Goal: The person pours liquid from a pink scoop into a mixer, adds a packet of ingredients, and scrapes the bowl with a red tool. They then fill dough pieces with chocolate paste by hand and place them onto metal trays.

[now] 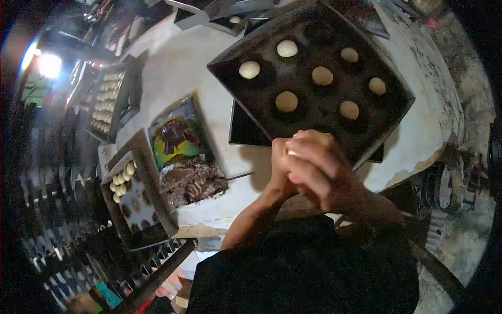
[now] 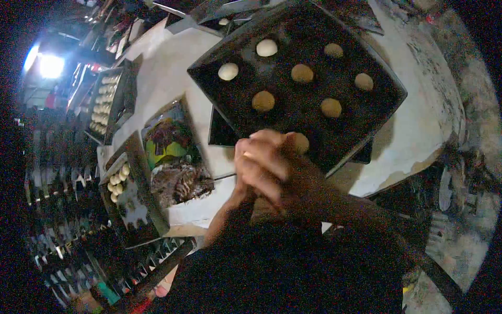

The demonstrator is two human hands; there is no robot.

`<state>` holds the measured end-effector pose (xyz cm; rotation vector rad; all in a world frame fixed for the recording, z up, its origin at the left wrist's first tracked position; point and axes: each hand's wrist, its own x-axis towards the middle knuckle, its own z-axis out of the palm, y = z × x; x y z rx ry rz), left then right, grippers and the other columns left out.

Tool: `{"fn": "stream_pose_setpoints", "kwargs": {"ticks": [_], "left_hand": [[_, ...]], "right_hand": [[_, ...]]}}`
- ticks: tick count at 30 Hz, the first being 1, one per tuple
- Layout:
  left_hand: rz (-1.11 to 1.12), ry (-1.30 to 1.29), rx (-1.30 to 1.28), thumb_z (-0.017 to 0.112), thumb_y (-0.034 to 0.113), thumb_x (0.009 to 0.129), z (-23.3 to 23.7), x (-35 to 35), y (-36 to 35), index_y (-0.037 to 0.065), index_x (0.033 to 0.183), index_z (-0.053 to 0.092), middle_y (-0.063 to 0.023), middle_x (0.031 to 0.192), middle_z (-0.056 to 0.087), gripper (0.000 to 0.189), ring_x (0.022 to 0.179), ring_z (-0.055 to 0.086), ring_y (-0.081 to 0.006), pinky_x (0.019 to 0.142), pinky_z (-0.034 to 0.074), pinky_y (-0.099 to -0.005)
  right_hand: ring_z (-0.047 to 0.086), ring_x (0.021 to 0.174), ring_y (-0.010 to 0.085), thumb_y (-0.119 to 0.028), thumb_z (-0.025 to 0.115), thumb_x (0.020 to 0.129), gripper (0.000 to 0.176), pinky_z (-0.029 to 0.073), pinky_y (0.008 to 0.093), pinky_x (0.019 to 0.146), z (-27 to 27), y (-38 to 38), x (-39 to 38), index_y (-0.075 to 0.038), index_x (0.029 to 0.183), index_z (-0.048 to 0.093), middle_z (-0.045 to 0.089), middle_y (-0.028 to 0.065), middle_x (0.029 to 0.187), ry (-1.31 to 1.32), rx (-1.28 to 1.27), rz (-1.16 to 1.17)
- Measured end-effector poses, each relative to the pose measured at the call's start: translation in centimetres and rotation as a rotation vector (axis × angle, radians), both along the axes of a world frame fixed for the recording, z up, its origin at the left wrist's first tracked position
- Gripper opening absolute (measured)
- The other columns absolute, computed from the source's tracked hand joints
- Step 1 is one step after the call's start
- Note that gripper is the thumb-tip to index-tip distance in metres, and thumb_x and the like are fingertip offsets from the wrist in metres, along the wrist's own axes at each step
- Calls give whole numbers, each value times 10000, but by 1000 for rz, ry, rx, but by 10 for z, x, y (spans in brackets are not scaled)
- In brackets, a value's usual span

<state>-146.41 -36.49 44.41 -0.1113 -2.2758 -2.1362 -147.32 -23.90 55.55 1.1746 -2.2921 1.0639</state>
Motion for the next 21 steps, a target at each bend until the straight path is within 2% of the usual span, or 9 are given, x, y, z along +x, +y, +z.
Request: {"fn": "stream_pose_setpoints", "kwargs": {"ticks": [3,6,8,9,11,14,17,19,21], "left_hand": [[-356,-97,-145,796,121,683,65,-22,-15,19,1084,588,-178,1084,638,463,816,645,-228,672,508,-335],[-180,1,-209,833,133,658,81,-15,-54,45,1136,602,-114,945,617,538,770,592,-182,668,478,-296],[-79,-9,-160,848,117,646,79,0,-89,64,1161,608,-57,845,553,571,741,528,-138,648,446,-263],[-28,-7,-130,853,101,641,76,9,-107,74,1167,612,-27,798,509,579,728,490,-114,632,425,-247],[111,2,-116,841,62,648,71,38,-138,75,1136,620,1,784,466,536,734,452,-88,617,390,-227],[331,-3,-12,783,5,696,53,97,-192,59,1050,620,11,816,466,394,754,440,-77,650,361,-210],[694,-86,50,720,20,788,21,163,-246,58,992,598,8,847,504,241,759,438,-64,658,345,-194],[831,-142,-32,704,50,833,-4,199,-285,41,994,597,-6,892,551,193,748,460,-68,657,377,-208],[941,-126,-76,690,39,847,-19,221,-326,29,1001,599,-12,889,581,179,749,493,-77,659,401,-221]], "right_hand": [[615,928,316,-157,536,913,214,488,411,849,-4,21,-37,-26,1073,591,613,156,1008,-264,-114,33],[613,884,184,-222,443,968,286,480,315,807,-1,36,-103,-3,1068,598,649,90,967,-515,-153,-228],[627,890,223,-249,463,978,295,485,336,824,-34,62,-192,-14,1097,598,648,116,975,-64,60,-415],[636,899,251,-249,483,974,286,488,353,835,-22,54,-222,-20,1102,598,648,131,993,-70,87,-426],[615,999,327,-225,538,948,305,474,395,893,-74,70,-292,0,1148,586,628,188,1065,131,310,-454],[548,1118,369,-177,574,920,388,436,417,960,-146,91,-316,14,1253,521,569,219,1198,-7,485,-423],[468,1202,382,-200,584,882,541,386,460,1033,-185,138,-370,-17,1363,418,452,195,1381,433,858,-197],[410,1275,293,-324,416,1004,504,299,387,1095,-175,164,-370,-16,1400,374,407,167,1419,135,446,-185],[430,1262,290,-319,434,994,497,315,387,1084,-120,107,-339,-27,1394,390,428,164,1400,241,613,-400]]}}
